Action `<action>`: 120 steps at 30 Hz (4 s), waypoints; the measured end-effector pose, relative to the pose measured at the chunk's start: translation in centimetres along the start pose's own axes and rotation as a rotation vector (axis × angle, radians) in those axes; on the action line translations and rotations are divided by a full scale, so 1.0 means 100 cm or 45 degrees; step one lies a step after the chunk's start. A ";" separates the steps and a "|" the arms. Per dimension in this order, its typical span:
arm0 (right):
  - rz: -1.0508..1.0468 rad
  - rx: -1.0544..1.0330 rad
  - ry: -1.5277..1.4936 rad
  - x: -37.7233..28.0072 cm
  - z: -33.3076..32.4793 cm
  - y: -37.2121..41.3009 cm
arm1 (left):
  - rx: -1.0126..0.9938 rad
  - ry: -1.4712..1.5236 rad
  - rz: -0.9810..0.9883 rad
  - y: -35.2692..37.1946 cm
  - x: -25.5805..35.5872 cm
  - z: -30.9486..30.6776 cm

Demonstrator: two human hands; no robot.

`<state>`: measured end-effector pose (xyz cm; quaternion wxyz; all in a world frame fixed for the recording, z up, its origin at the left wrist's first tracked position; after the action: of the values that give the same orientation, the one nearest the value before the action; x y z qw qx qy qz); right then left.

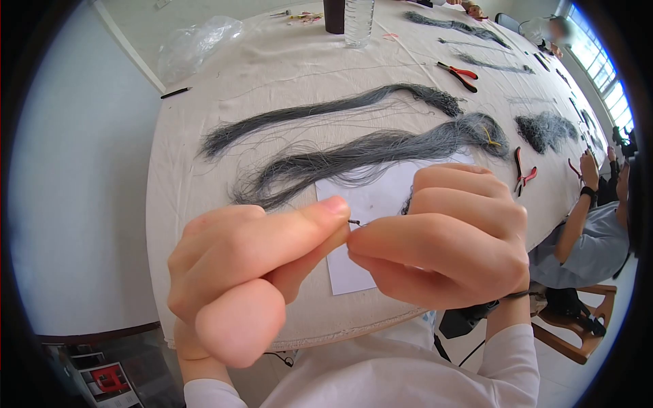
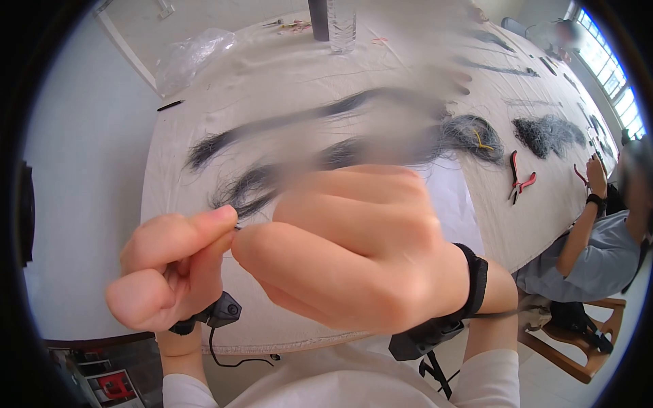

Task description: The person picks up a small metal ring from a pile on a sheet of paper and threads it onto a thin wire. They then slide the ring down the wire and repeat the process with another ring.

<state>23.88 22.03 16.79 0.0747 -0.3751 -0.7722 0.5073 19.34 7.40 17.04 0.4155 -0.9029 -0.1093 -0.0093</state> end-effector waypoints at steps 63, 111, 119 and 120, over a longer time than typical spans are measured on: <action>0.284 -0.136 -0.632 0.010 -0.003 -0.001 | 0.133 0.093 0.215 0.008 0.007 -0.006; 0.515 0.590 1.363 0.159 -0.208 0.037 | 0.167 0.046 0.147 -0.011 -0.024 -0.010; 0.373 0.575 0.973 0.104 -0.132 0.003 | 0.138 0.083 0.167 -0.010 -0.027 -0.003; 0.492 0.437 0.839 0.082 -0.109 -0.002 | 0.131 0.089 0.172 -0.010 -0.026 -0.002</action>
<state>23.38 35.33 19.97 0.2826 -0.6375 -0.5266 0.4863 16.61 7.37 17.59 0.4646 -0.8849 -0.0339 -0.0070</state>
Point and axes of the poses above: each hand's wrist, its own y-axis away from the middle knuckle, its own z-axis out of the palm, x = y × z, the point moved 5 cm from there along -y, towards the middle knuckle, and after that the axes turned 4 degrees about z, right-handed, at the moved point
